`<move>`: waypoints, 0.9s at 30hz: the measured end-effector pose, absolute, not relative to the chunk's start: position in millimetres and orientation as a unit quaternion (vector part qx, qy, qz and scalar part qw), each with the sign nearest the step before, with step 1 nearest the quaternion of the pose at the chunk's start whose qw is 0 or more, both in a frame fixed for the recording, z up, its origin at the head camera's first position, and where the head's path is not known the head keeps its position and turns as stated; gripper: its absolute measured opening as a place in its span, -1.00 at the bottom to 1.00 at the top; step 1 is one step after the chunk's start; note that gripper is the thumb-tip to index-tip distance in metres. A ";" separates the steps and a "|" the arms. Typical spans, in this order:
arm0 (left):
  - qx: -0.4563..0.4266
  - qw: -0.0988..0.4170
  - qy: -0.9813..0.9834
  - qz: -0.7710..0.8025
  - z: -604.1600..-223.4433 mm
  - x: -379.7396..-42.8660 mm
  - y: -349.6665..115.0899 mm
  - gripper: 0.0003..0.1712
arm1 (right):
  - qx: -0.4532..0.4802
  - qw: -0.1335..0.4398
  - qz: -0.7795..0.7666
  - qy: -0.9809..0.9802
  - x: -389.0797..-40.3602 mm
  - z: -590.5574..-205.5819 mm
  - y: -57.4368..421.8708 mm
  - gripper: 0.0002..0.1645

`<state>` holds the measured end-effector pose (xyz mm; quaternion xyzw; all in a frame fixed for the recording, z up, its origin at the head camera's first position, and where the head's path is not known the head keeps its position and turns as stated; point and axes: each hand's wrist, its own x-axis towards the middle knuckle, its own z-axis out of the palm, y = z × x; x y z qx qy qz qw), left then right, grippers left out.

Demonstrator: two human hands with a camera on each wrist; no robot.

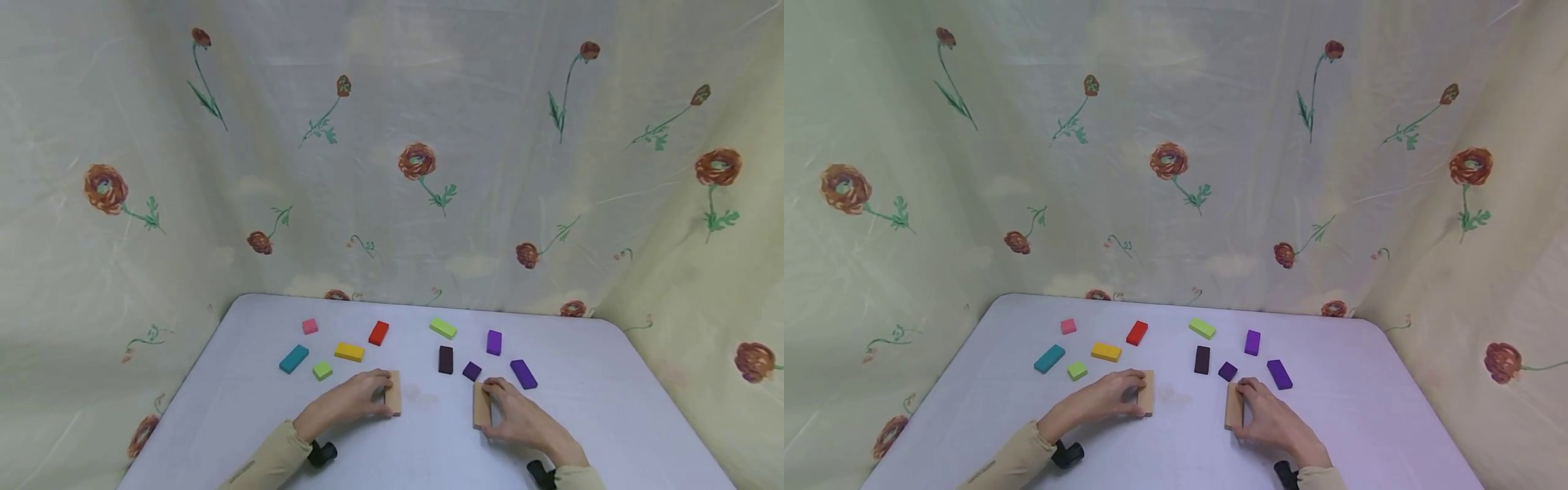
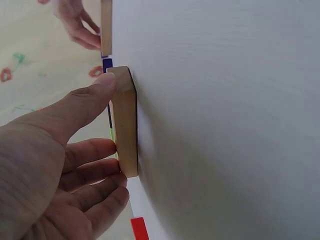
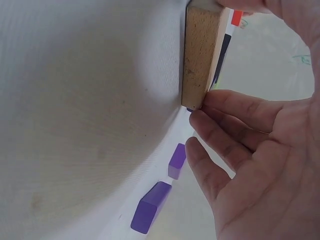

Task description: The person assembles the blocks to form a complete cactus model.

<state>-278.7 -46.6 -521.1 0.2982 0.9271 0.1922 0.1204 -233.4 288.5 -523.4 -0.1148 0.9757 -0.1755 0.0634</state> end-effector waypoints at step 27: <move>0.339 0.104 0.925 0.138 -517.4 -256.4 -13.8 -0.36 | -0.136 0.038 -0.170 0.975 -234.5 -528.3 290.0 0.01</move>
